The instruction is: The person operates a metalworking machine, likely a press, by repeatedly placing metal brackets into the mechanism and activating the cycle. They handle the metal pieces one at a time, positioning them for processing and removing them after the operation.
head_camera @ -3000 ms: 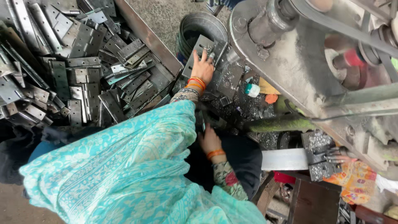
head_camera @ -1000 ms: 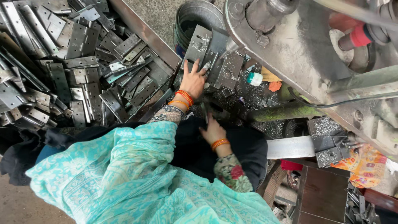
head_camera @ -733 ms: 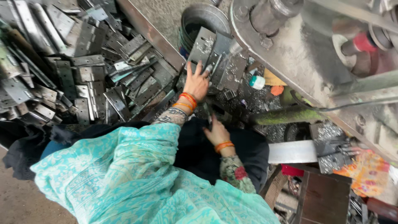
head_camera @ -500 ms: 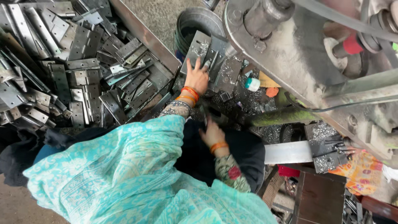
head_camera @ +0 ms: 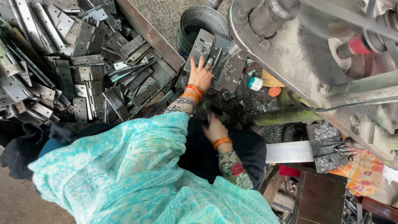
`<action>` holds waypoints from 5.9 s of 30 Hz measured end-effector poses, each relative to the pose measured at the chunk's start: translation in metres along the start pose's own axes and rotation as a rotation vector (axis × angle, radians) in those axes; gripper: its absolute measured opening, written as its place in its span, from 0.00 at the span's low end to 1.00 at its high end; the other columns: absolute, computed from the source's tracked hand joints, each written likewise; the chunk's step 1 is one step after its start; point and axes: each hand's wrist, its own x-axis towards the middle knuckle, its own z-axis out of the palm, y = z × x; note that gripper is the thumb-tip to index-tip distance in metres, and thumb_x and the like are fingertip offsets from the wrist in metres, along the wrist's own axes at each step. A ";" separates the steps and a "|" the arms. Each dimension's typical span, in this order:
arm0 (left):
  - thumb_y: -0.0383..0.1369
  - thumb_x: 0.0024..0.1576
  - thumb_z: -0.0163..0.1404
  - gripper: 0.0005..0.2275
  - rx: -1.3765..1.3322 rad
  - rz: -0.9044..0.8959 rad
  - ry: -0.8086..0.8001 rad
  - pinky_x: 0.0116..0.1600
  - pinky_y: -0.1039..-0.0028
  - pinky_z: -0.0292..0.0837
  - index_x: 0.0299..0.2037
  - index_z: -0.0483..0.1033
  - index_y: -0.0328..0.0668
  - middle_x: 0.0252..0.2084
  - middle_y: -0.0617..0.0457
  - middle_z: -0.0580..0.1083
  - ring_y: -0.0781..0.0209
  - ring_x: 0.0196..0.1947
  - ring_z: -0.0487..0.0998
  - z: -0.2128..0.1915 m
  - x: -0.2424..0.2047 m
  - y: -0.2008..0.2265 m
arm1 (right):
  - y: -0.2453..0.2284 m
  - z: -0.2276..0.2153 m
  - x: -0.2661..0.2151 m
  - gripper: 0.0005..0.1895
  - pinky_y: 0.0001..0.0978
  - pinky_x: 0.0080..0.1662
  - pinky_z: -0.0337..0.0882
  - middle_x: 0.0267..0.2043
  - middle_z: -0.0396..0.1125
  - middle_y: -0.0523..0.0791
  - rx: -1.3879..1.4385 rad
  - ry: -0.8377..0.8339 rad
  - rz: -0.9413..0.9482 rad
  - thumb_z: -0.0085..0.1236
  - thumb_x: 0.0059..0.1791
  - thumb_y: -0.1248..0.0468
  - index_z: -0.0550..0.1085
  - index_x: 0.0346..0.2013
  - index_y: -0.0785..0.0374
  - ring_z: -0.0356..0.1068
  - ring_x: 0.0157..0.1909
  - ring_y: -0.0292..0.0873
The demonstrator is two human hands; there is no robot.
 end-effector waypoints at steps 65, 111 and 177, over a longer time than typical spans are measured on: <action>0.29 0.48 0.56 0.19 0.016 -0.653 0.348 0.66 0.42 0.57 0.52 0.77 0.43 0.61 0.46 0.68 0.46 0.64 0.66 0.111 -0.124 -0.191 | -0.020 -0.058 -0.010 0.40 0.54 0.53 0.74 0.57 0.70 0.56 -0.034 -0.110 -0.009 0.51 0.51 0.47 0.54 0.74 0.58 0.73 0.53 0.62; 0.26 0.53 0.60 0.12 -0.373 -0.437 0.810 0.51 0.54 0.75 0.48 0.81 0.37 0.42 0.38 0.78 0.36 0.43 0.78 0.017 -0.105 -0.235 | -0.023 -0.030 -0.008 0.38 0.51 0.47 0.75 0.50 0.69 0.61 0.083 -0.021 -0.077 0.52 0.53 0.53 0.54 0.71 0.72 0.75 0.45 0.62; 0.34 0.59 0.46 0.13 0.106 0.044 0.198 0.71 0.31 0.43 0.49 0.82 0.46 0.61 0.51 0.73 0.41 0.69 0.60 0.016 -0.027 -0.004 | 0.002 0.056 -0.027 0.43 0.59 0.45 0.74 0.53 0.68 0.57 0.152 0.071 0.017 0.56 0.49 0.49 0.51 0.74 0.58 0.73 0.44 0.66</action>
